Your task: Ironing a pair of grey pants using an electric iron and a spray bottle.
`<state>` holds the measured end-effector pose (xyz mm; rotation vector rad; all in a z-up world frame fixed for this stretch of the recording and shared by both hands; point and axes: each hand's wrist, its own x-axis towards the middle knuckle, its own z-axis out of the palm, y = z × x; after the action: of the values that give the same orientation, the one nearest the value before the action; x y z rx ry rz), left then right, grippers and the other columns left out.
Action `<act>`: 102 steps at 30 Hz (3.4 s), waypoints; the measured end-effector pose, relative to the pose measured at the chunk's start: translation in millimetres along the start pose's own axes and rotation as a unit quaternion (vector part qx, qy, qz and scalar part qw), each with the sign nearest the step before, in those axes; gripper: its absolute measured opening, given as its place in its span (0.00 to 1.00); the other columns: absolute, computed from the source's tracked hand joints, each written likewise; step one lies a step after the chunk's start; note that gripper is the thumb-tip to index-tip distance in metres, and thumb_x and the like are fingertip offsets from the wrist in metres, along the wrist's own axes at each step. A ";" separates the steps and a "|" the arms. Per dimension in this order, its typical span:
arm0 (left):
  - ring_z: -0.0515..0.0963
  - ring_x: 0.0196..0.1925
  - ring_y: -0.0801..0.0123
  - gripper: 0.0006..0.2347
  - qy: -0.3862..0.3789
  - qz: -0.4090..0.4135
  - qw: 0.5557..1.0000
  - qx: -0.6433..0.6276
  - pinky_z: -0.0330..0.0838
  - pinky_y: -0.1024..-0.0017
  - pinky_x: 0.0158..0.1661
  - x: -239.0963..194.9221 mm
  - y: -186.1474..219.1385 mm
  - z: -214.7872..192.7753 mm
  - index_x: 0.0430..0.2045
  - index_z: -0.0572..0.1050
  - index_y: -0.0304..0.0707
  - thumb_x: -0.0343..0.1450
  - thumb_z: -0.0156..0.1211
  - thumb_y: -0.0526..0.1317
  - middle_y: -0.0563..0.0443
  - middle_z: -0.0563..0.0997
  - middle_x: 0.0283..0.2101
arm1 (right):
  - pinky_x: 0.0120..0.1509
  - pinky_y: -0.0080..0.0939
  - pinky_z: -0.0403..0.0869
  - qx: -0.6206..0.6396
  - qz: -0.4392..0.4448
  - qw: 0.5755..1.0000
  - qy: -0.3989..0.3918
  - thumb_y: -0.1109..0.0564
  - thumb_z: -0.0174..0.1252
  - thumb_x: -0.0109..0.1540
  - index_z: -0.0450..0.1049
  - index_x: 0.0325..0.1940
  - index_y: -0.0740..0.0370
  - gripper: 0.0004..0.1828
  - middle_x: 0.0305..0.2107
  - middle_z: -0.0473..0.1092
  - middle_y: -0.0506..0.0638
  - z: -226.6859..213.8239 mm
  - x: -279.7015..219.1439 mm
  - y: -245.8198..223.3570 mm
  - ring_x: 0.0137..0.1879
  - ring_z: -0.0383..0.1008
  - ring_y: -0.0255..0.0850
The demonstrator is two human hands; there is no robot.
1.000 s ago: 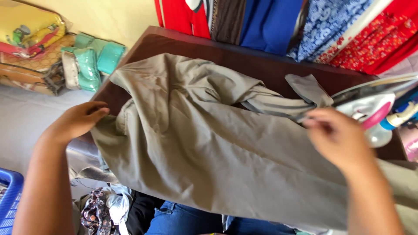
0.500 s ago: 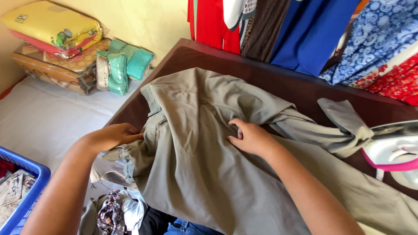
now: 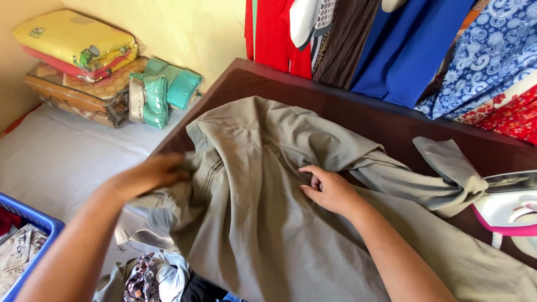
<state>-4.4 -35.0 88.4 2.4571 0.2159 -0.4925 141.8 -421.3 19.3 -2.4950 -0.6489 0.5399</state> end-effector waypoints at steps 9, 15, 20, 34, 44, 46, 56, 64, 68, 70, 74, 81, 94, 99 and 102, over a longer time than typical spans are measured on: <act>0.75 0.21 0.55 0.05 0.339 0.055 0.936 0.078 0.69 0.61 0.27 -13.8 -16.6 -77.6 0.40 0.79 0.32 0.73 0.59 0.31 0.40 0.81 0.27 | 0.36 0.38 0.69 -0.025 -0.004 1.000 0.013 0.46 0.61 0.61 0.71 0.66 0.43 0.28 0.27 0.75 0.43 -4.0 -8.2 -9.7 0.30 0.71 0.38; 0.89 0.41 0.48 0.25 0.029 -0.234 0.970 0.060 0.81 0.61 0.39 5.6 -59.2 -77.8 0.57 0.78 0.37 0.71 0.60 0.55 0.37 0.86 0.52 | 0.34 0.40 0.69 -0.015 -0.030 0.999 0.022 0.47 0.60 0.61 0.71 0.64 0.46 0.26 0.26 0.75 0.45 0.7 -7.0 -7.2 0.28 0.71 0.40; 0.89 0.39 0.43 0.30 0.093 -0.238 0.966 -0.030 0.79 0.57 0.44 -0.6 -91.2 -43.9 0.59 0.74 0.28 0.69 0.61 0.55 0.29 0.86 0.47 | 0.33 0.40 0.69 -0.022 -0.043 0.998 0.040 0.48 0.61 0.61 0.71 0.63 0.45 0.25 0.26 0.73 0.44 8.2 -1.1 5.2 0.27 0.70 0.40; 0.86 0.50 0.55 0.32 0.061 -0.211 0.975 -0.025 0.77 0.64 0.54 -0.7 -156.5 -5.8 0.58 0.76 0.35 0.59 0.79 0.46 0.38 0.87 0.51 | 0.38 0.34 0.71 0.058 -0.036 0.994 -0.083 0.50 0.62 0.61 0.65 0.71 0.51 0.33 0.36 0.73 0.47 -2.1 12.9 29.2 0.33 0.69 0.36; 0.79 0.59 0.44 0.27 0.226 -0.111 0.968 0.015 0.73 0.52 0.56 47.4 -108.4 -21.5 0.68 0.64 0.39 0.72 0.59 0.46 0.35 0.77 0.60 | 0.51 0.39 0.76 -0.064 -0.017 0.998 -0.015 0.46 0.60 0.62 0.81 0.50 0.53 0.16 0.40 0.81 0.45 -100.0 81.0 -56.6 0.43 0.77 0.38; 0.74 0.62 0.40 0.28 0.229 -0.146 0.962 0.032 0.70 0.48 0.58 53.5 -76.4 -15.5 0.69 0.63 0.39 0.73 0.56 0.49 0.35 0.72 0.65 | 0.54 0.48 0.75 -0.100 -0.080 0.984 0.125 0.44 0.62 0.60 0.76 0.58 0.55 0.24 0.49 0.73 0.56 -98.0 117.5 -64.7 0.50 0.76 0.50; 0.81 0.46 0.51 0.25 0.489 -0.164 0.818 0.253 0.80 0.54 0.36 98.3 -96.7 103.4 0.47 0.80 0.46 0.68 0.58 0.63 0.48 0.78 0.43 | 0.70 0.48 0.70 -0.148 -0.086 0.980 0.106 0.42 0.50 0.68 0.70 0.69 0.41 0.24 0.57 0.71 0.51 -8.5 295.2 -61.2 0.67 0.70 0.46; 0.82 0.25 0.52 0.19 0.562 -0.153 0.776 0.241 0.75 0.56 0.30 107.9 -92.9 110.2 0.27 0.74 0.45 0.63 0.59 0.60 0.49 0.76 0.27 | 0.55 0.45 0.78 -0.161 0.000 0.987 0.013 0.35 0.44 0.68 0.85 0.22 0.50 0.32 0.36 0.81 0.57 15.8 292.7 -138.3 0.47 0.82 0.52; 0.83 0.28 0.50 0.19 0.533 -0.156 0.809 0.191 0.75 0.54 0.35 103.8 -87.9 106.7 0.29 0.73 0.45 0.64 0.58 0.60 0.49 0.77 0.30 | 0.53 0.51 0.80 -0.177 0.021 0.984 -0.003 0.39 0.63 0.60 0.77 0.48 0.67 0.28 0.45 0.77 0.66 -1.5 251.3 -176.9 0.39 0.83 0.53; 0.82 0.28 0.55 0.17 0.533 -0.129 0.818 0.172 0.75 0.59 0.35 102.5 -87.7 106.8 0.30 0.71 0.49 0.64 0.58 0.60 0.55 0.74 0.30 | 0.57 0.42 0.77 -0.244 0.102 0.954 -0.141 0.25 0.57 0.56 0.69 0.70 0.69 0.52 0.58 0.72 0.63 -16.3 226.8 -203.9 0.47 0.82 0.43; 0.82 0.26 0.59 0.15 0.557 -0.082 0.812 0.156 0.74 0.64 0.32 94.5 -83.1 102.6 0.29 0.69 0.52 0.64 0.59 0.58 0.58 0.71 0.28 | 0.61 0.48 0.76 -0.337 0.084 0.904 -0.250 0.16 0.57 0.49 0.74 0.67 0.64 0.59 0.48 0.77 0.65 -12.1 274.1 -169.2 0.53 0.81 0.48; 0.83 0.33 0.60 0.16 0.561 -0.077 0.814 0.130 0.75 0.63 0.37 77.5 -67.6 89.2 0.40 0.71 0.50 0.64 0.62 0.53 0.57 0.73 0.36 | 0.50 0.49 0.79 -0.116 -0.091 0.972 0.184 0.48 0.66 0.54 0.76 0.47 0.53 0.19 0.29 0.69 0.51 -31.5 287.1 -150.4 0.43 0.77 0.48; 0.82 0.43 0.57 0.19 0.459 -0.137 0.871 0.109 0.68 0.63 0.42 77.4 -68.7 89.3 0.40 0.72 0.51 0.67 0.59 0.61 0.57 0.72 0.43 | 0.70 0.61 0.68 -0.179 0.076 0.976 -0.096 0.23 0.61 0.56 0.72 0.68 0.47 0.43 0.65 0.67 0.59 -13.3 322.3 -71.8 0.71 0.65 0.57; 0.82 0.45 0.57 0.18 0.451 -0.136 0.875 0.108 0.69 0.63 0.42 76.6 -69.6 89.7 0.39 0.73 0.52 0.67 0.59 0.60 0.57 0.73 0.44 | 0.69 0.55 0.70 -0.190 0.026 0.975 -0.115 0.33 0.65 0.55 0.77 0.63 0.52 0.37 0.62 0.71 0.60 -24.4 275.9 -118.1 0.69 0.69 0.57; 0.83 0.44 0.59 0.17 0.455 -0.137 0.873 0.111 0.69 0.64 0.42 75.4 -68.6 89.5 0.40 0.74 0.51 0.68 0.58 0.59 0.57 0.73 0.44 | 0.70 0.55 0.69 -0.176 -0.003 0.984 -0.034 0.42 0.62 0.60 0.76 0.63 0.53 0.29 0.60 0.72 0.58 -36.0 264.7 -131.1 0.68 0.69 0.55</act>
<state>20.0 -31.5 -44.9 2.7122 0.9385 0.6176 328.7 -192.7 56.2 -2.8105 -0.8394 0.5492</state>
